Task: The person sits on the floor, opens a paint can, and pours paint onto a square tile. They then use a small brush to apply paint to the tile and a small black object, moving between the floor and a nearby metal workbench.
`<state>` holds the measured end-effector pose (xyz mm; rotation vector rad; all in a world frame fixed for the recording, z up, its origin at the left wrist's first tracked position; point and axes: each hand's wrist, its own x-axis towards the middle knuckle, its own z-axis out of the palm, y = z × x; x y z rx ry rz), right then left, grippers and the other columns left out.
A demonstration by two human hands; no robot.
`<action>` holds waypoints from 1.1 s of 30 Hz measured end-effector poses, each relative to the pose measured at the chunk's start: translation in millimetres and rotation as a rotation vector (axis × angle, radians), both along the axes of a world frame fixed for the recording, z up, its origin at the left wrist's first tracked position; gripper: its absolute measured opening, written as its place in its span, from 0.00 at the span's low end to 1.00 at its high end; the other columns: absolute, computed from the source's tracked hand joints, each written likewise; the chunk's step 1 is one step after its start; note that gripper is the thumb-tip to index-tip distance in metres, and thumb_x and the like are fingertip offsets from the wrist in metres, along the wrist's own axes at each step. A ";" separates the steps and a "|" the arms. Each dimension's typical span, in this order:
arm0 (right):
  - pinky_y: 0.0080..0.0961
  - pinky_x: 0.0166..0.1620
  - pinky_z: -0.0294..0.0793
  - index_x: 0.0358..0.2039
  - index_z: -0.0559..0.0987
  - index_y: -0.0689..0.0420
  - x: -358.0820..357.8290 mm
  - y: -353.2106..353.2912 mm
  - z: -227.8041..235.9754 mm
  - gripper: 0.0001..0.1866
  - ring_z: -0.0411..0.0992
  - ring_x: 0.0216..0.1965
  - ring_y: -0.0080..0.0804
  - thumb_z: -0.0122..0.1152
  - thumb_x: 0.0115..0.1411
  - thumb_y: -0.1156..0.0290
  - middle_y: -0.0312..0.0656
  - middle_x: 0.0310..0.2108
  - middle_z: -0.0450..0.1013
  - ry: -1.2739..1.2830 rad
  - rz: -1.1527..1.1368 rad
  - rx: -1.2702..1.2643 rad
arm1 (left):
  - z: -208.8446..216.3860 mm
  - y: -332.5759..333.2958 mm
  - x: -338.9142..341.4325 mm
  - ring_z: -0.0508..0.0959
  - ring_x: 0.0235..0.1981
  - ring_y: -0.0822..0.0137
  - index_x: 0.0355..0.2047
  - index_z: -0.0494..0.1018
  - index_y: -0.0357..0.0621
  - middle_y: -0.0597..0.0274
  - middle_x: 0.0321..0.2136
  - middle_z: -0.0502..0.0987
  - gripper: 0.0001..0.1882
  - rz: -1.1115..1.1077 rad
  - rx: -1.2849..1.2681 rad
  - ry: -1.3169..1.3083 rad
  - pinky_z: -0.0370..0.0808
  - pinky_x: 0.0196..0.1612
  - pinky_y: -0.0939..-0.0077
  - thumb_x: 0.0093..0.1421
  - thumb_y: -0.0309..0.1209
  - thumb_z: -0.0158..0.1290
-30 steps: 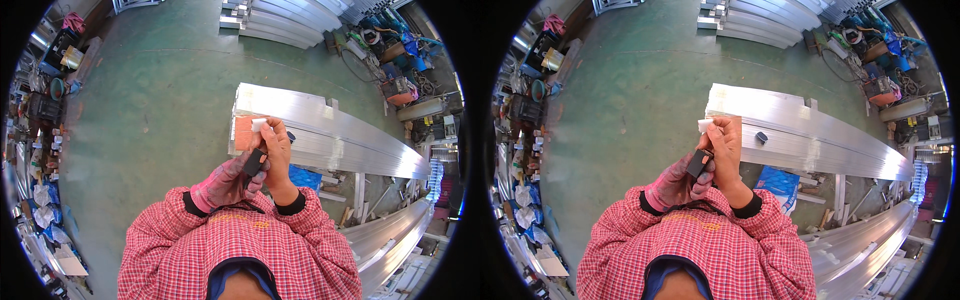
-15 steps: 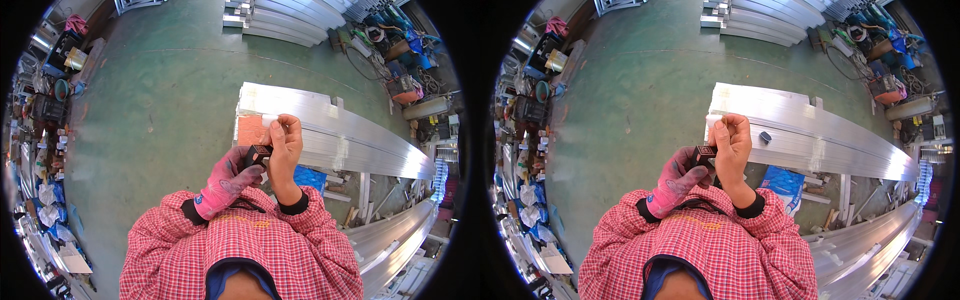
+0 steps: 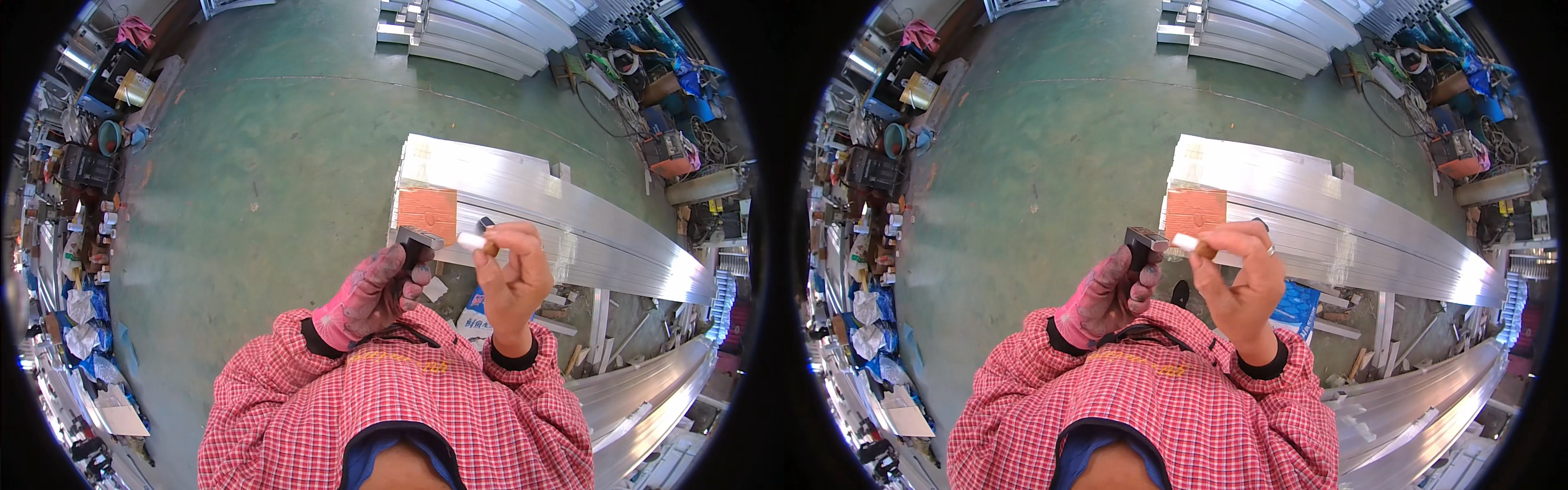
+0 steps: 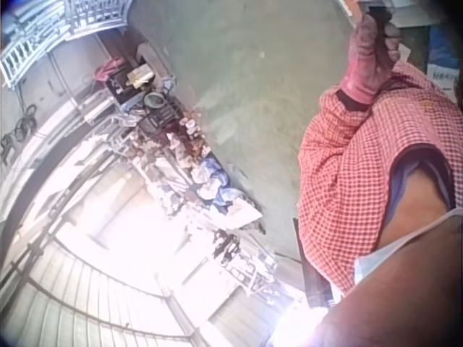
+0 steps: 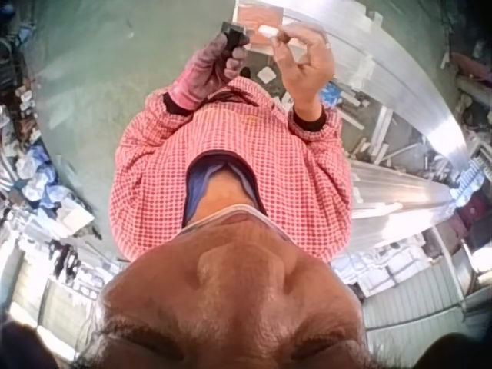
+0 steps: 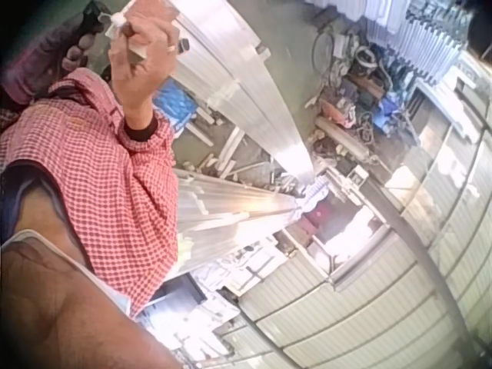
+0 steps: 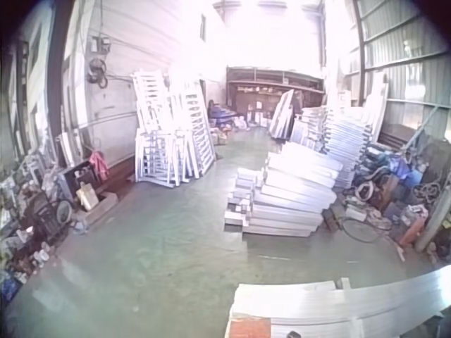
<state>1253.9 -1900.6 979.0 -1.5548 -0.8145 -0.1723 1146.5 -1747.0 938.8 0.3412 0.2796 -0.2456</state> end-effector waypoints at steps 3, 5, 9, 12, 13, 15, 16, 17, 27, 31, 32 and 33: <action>0.19 0.29 0.71 0.33 0.76 0.61 -4.5 1.5 5.6 0.12 0.72 0.27 0.26 0.64 0.46 0.85 0.42 0.31 0.73 -0.062 0.005 -0.063 | -1.1 -0.9 0.5 0.68 0.25 0.81 0.51 0.66 0.44 0.70 0.31 0.70 0.25 -0.010 -0.041 -0.017 0.65 0.27 0.88 0.61 0.48 0.51; 0.19 0.30 0.70 0.32 0.77 0.60 -6.0 2.7 8.8 0.13 0.72 0.28 0.27 0.65 0.45 0.84 0.41 0.31 0.73 -0.083 0.008 -0.079 | 1.4 -1.7 0.7 0.68 0.25 0.81 0.49 0.67 0.44 0.71 0.30 0.70 0.24 -0.011 -0.050 -0.033 0.65 0.27 0.88 0.61 0.48 0.51; 0.21 0.30 0.70 0.31 0.78 0.60 -7.5 5.8 8.4 0.13 0.71 0.30 0.29 0.66 0.42 0.84 0.39 0.30 0.73 -0.135 0.013 -0.111 | -3.5 -1.8 -1.2 0.68 0.28 0.82 0.48 0.66 0.43 0.72 0.32 0.70 0.23 -0.023 -0.041 -0.079 0.70 0.30 0.91 0.63 0.49 0.48; 0.22 0.31 0.69 0.31 0.78 0.59 -6.7 5.1 5.0 0.14 0.71 0.30 0.30 0.66 0.41 0.84 0.39 0.29 0.73 -0.171 0.004 -0.166 | -2.6 -2.1 -1.5 0.69 0.28 0.82 0.48 0.66 0.43 0.72 0.32 0.71 0.23 -0.024 -0.031 -0.078 0.70 0.30 0.91 0.63 0.48 0.48; 0.22 0.31 0.69 0.31 0.78 0.59 -5.4 5.3 5.8 0.14 0.71 0.30 0.30 0.67 0.41 0.83 0.39 0.29 0.73 -0.199 -0.005 -0.158 | -3.8 -1.8 -1.6 0.69 0.28 0.82 0.48 0.66 0.43 0.71 0.32 0.71 0.23 -0.020 -0.037 -0.086 0.70 0.31 0.91 0.63 0.48 0.48; 0.22 0.31 0.69 0.31 0.78 0.59 -2.7 5.4 9.5 0.14 0.71 0.30 0.31 0.67 0.41 0.83 0.39 0.29 0.73 -0.254 -0.022 -0.142 | -4.5 -1.4 -2.1 0.69 0.28 0.82 0.48 0.66 0.43 0.71 0.32 0.71 0.23 -0.012 -0.049 -0.086 0.71 0.31 0.90 0.63 0.48 0.48; 0.22 0.31 0.69 0.31 0.78 0.59 -3.0 6.0 10.7 0.14 0.70 0.30 0.31 0.67 0.41 0.83 0.39 0.29 0.73 -0.249 -0.014 -0.142 | -4.3 -1.4 -2.3 0.70 0.28 0.82 0.48 0.66 0.43 0.71 0.32 0.72 0.23 -0.011 -0.056 -0.077 0.71 0.31 0.90 0.63 0.48 0.48; 0.22 0.31 0.69 0.31 0.78 0.59 -3.5 6.8 11.8 0.14 0.70 0.30 0.31 0.67 0.41 0.83 0.39 0.29 0.73 -0.244 -0.005 -0.142 | -3.9 -1.5 -2.5 0.70 0.28 0.82 0.48 0.66 0.43 0.70 0.32 0.72 0.22 -0.011 -0.063 -0.068 0.71 0.31 0.90 0.63 0.47 0.48; 0.24 0.32 0.69 0.31 0.77 0.58 -1.9 7.4 16.6 0.14 0.70 0.29 0.32 0.67 0.40 0.83 0.38 0.28 0.73 -0.289 0.020 -0.190 | -1.5 -2.1 -1.0 0.70 0.28 0.81 0.48 0.67 0.41 0.69 0.31 0.71 0.23 -0.004 -0.025 -0.106 0.72 0.30 0.90 0.64 0.47 0.47; 0.24 0.32 0.69 0.30 0.77 0.58 -1.7 6.2 16.5 0.14 0.70 0.29 0.32 0.66 0.40 0.84 0.38 0.27 0.73 -0.284 -0.001 -0.162 | -0.6 -2.0 -0.8 0.69 0.28 0.81 0.48 0.66 0.40 0.69 0.31 0.71 0.23 0.000 -0.009 -0.104 0.72 0.30 0.90 0.64 0.47 0.47; 0.24 0.32 0.69 0.30 0.77 0.58 -2.0 6.2 18.3 0.14 0.70 0.29 0.32 0.66 0.40 0.84 0.38 0.27 0.73 -0.283 0.007 -0.162 | -0.5 -1.8 -0.8 0.69 0.28 0.81 0.48 0.66 0.40 0.69 0.31 0.71 0.23 0.000 -0.003 -0.105 0.72 0.30 0.90 0.64 0.47 0.47; 0.24 0.32 0.69 0.30 0.77 0.58 -2.2 6.2 19.3 0.14 0.70 0.29 0.33 0.66 0.40 0.84 0.38 0.27 0.73 -0.282 0.015 -0.162 | -0.8 -1.9 -1.4 0.69 0.28 0.80 0.48 0.66 0.40 0.69 0.31 0.71 0.24 0.003 0.008 -0.109 0.72 0.30 0.90 0.63 0.48 0.47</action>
